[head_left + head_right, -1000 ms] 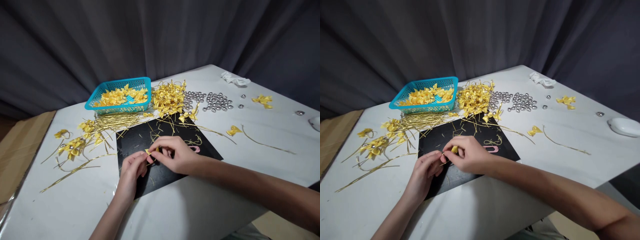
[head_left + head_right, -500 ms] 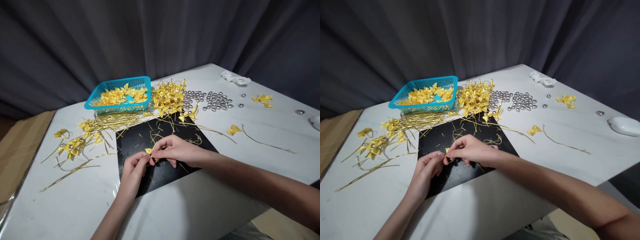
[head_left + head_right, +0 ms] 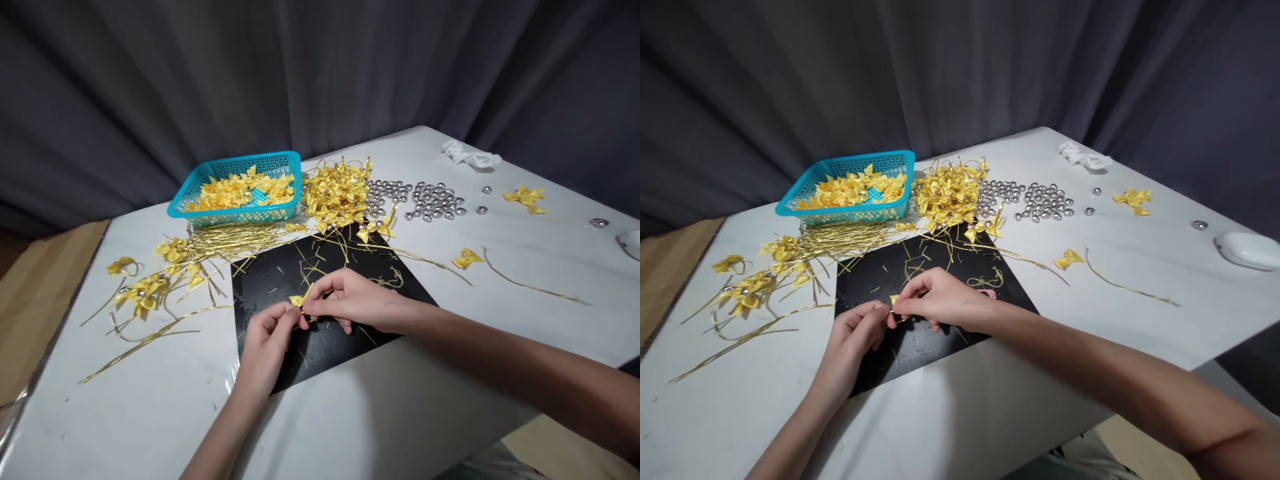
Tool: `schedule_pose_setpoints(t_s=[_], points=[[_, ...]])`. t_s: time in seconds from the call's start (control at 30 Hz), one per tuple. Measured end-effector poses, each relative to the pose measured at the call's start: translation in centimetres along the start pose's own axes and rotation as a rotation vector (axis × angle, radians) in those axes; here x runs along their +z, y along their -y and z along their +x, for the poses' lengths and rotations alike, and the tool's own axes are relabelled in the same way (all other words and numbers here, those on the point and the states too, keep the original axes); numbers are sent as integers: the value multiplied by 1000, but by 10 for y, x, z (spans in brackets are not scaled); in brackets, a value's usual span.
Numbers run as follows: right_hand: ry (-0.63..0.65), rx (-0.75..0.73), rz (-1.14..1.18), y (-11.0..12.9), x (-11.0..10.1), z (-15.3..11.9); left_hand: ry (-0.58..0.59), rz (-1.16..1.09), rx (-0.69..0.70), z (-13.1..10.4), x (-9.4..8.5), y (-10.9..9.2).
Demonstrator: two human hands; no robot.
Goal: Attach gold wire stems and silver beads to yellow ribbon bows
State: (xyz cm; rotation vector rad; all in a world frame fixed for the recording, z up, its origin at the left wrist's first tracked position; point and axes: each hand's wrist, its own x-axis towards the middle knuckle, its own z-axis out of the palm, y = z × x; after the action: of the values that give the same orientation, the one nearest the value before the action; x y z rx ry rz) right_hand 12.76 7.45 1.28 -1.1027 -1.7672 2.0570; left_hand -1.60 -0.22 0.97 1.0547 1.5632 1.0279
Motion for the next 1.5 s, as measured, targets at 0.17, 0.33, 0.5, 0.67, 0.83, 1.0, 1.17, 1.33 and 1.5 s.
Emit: schedule_pose_setpoints(t_s=[0.17,0.33,0.5,0.67,0.83,1.0,1.17,1.33,1.5], points=[[12,-23,-53,7,1,-1,8,10,45,-3,1,0],[-100,-60,-105,26,-13,-12,-84,13,169,-2,-4,2],[-15,-85,-318,26,-30,-20,-237,460,389,10,-11,16],[234,-178,-616,21,-17,-25,-154,711,464,18,-12,25],[162,-373,-789,16,-5,-25,-105,632,453,17,-12,22],[-8,-393,-885,10,-6,-20,-33,419,319,12,-8,18],[-121,-404,-1009,7,-8,-17,14,134,160,11,-6,14],[-135,-391,-984,6,-10,-16,33,-30,18,11,-8,5],[4,-411,-875,11,-16,-19,-2,-77,-4,10,-7,3]])
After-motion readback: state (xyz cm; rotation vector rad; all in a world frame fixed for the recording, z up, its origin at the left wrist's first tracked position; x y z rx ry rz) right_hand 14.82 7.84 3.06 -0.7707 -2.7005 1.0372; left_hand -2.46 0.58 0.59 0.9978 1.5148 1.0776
